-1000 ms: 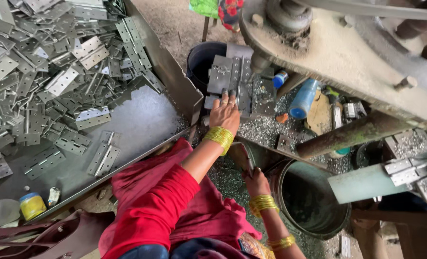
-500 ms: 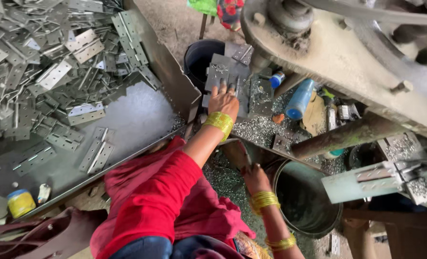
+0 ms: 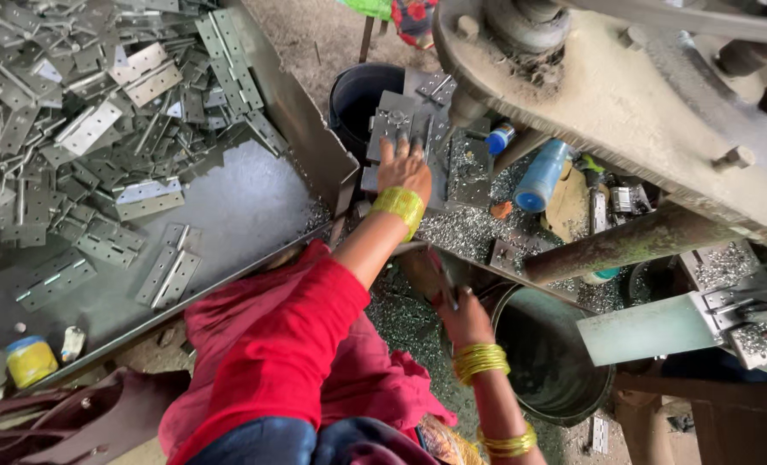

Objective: The person repeatedly picks up small metal plates from a bin, places them under a drill press, and operates the machine to drill holes. The processed plates are then placed back into the bin.

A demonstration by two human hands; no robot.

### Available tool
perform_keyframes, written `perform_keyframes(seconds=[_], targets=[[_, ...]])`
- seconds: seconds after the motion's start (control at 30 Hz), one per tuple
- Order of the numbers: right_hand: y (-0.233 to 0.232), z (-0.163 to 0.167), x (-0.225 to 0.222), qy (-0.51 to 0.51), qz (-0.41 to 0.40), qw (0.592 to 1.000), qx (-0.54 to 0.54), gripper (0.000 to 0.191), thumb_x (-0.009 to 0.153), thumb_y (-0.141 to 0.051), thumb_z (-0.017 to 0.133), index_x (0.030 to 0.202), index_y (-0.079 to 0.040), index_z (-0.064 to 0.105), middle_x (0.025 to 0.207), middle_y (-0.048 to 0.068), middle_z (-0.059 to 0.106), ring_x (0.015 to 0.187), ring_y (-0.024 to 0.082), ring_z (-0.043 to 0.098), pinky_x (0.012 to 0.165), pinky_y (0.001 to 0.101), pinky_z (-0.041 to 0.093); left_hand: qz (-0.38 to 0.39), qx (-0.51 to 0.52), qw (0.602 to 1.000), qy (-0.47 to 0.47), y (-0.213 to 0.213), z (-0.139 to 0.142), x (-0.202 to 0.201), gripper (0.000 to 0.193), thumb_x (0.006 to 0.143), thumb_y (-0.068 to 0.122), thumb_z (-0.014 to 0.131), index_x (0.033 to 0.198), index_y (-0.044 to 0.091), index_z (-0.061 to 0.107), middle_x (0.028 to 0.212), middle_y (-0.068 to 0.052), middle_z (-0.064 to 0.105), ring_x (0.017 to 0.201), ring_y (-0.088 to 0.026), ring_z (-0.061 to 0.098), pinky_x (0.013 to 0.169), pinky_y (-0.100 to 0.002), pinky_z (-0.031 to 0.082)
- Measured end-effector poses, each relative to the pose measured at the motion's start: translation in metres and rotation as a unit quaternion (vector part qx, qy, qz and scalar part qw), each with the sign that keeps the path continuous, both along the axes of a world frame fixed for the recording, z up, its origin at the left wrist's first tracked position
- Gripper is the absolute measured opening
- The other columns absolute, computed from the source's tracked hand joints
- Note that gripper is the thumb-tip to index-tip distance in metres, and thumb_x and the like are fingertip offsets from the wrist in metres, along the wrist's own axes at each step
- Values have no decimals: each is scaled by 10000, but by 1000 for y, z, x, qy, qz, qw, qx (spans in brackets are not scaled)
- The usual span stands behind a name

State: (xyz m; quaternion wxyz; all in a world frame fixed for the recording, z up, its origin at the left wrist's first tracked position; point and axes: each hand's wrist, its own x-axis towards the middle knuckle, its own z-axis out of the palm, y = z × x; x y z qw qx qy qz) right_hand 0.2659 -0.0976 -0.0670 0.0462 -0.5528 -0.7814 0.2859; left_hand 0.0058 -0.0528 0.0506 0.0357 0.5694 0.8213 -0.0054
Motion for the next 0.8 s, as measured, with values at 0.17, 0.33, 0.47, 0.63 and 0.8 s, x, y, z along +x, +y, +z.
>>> perform_keyframes(seconds=[0.17, 0.33, 0.47, 0.63, 0.8], targets=[[-7, -6, 1, 30, -5, 999, 37, 418, 901, -383, 648, 1148, -46, 651, 978, 288, 712, 965, 491, 674, 797, 545, 542, 11, 26, 998, 53, 12, 15, 1, 438, 985, 218, 457, 1376, 105, 620, 1588, -79, 409, 1487, -320, 291, 1175, -606, 138], [-27, -62, 3, 116, -26, 993, -4, 409, 863, -363, 675, 1093, -26, 660, 864, 290, 704, 843, 478, 700, 723, 519, 533, 31, 34, 999, 26, 18, 4, -3, 426, 1059, 235, 443, 1402, 78, 641, 1573, -93, 478, 1514, -321, 322, 1225, -606, 134], [-17, -38, -1, -11, -40, 999, 25, 406, 855, -403, 730, 1085, -70, 692, 959, 275, 714, 966, 453, 682, 768, 519, 539, 20, 66, 997, 17, 30, -4, -11, 458, 1000, 240, 460, 1413, 89, 590, 1617, -87, 382, 1527, -339, 241, 1189, -610, 116], [-23, 68, -21, 118, 7, 960, 254, 487, 865, -284, 694, 1271, -33, 595, 1073, 252, 679, 915, 442, 673, 732, 521, 531, -19, 64, 997, 31, -6, -27, -2, 505, 972, 237, 451, 1459, 108, 490, 1629, -78, 311, 1525, -321, 185, 1188, -620, 65], [-30, 145, -54, 125, -2, 944, 306, 372, 876, -249, 695, 1195, -66, 646, 1090, 193, 697, 917, 406, 688, 746, 500, 531, -159, 257, 950, 80, -85, -53, 4, 380, 995, 243, 525, 1324, 86, 633, 1503, -126, 531, 1463, -299, 439, 1246, -567, 214]])
